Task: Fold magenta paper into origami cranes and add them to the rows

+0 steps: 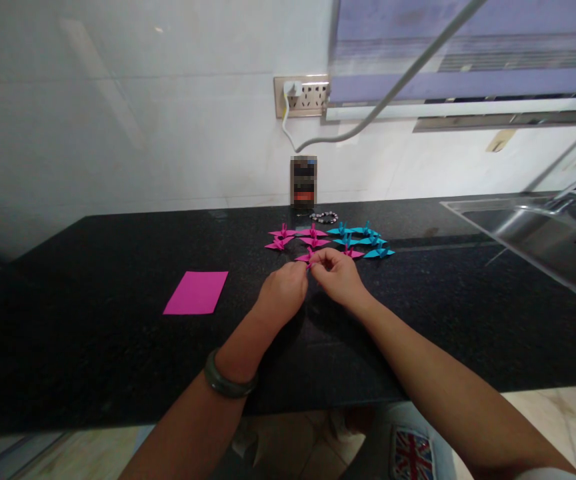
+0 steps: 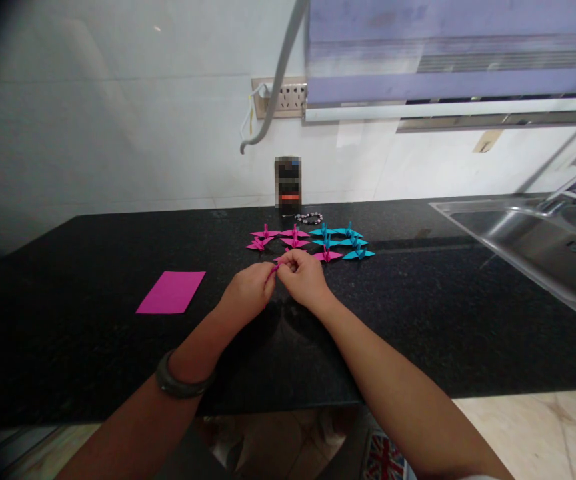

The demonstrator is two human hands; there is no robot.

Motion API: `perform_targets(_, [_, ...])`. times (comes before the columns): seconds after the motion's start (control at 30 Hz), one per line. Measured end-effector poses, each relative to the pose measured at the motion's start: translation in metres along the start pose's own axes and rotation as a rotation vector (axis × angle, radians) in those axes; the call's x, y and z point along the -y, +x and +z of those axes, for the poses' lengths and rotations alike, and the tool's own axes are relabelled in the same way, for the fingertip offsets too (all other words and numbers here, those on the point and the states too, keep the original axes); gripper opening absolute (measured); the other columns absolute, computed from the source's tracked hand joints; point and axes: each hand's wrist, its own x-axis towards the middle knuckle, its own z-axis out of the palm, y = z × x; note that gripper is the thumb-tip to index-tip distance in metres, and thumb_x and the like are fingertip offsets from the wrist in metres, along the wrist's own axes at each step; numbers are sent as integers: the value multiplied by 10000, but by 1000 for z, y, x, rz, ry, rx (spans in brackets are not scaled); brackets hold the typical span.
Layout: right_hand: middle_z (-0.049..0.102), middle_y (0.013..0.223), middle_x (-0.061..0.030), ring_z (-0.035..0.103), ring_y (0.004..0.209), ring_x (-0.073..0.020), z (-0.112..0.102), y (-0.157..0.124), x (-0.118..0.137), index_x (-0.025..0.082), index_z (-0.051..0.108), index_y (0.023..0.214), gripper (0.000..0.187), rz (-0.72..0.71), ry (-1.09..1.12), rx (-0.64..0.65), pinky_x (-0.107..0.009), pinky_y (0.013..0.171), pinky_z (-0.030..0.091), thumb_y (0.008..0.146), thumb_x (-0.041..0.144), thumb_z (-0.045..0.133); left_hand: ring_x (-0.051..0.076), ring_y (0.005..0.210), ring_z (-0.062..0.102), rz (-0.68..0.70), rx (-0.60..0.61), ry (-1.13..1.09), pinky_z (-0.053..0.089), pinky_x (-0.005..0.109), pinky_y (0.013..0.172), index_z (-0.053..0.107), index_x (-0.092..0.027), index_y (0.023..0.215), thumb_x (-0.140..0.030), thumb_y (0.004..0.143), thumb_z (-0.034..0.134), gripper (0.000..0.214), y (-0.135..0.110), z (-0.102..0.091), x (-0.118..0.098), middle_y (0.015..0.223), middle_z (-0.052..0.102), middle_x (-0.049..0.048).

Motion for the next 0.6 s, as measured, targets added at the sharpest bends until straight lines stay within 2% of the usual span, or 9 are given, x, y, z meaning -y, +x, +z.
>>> perform_targets(0.13, [524, 604, 12, 464, 509, -107, 4, -2, -2, 186, 531, 683, 40, 27, -11, -36, -242, 495, 381, 683, 191, 491, 204, 817, 570, -5, 13, -10, 414, 308, 728, 558, -142, 861, -219, 857, 317, 253, -2, -1, -5, 834, 590, 111])
perform_targets(0.23, [517, 590, 16, 468, 477, -102, 4, 0, 0, 180, 544, 717, 79, 92, 94, 4, -240, 466, 382, 706, 223, 479, 191, 793, 566, -21, -4, -109, 405, 296, 718, 574, -142, 858, -226, 848, 338, 251, -1, 0, -2, 826, 602, 100])
perform_targets(0.37, [530, 620, 14, 463, 450, -87, 0, 3, 5, 163, 576, 805, 186, 224, 296, 111, -233, 428, 388, 736, 311, 485, 143, 670, 539, -121, 9, -388, 392, 250, 620, 605, -163, 858, -275, 816, 404, 234, 4, 6, 9, 740, 612, 36])
perform_targets(0.5, [569, 656, 8, 437, 453, -63, -4, 3, 6, 150, 606, 806, 219, 199, 309, 202, -216, 429, 371, 673, 324, 603, 118, 604, 505, -188, 39, -677, 377, 218, 540, 604, -141, 823, -333, 791, 433, 259, 7, 11, 15, 673, 581, 12])
perform_targets(0.6, [549, 620, 25, 426, 442, -54, -5, 3, 5, 150, 598, 769, 206, 186, 363, 214, -203, 416, 356, 665, 324, 630, 102, 570, 485, -235, 48, -835, 370, 205, 513, 597, -130, 808, -340, 764, 467, 250, 8, 12, 14, 653, 563, 4])
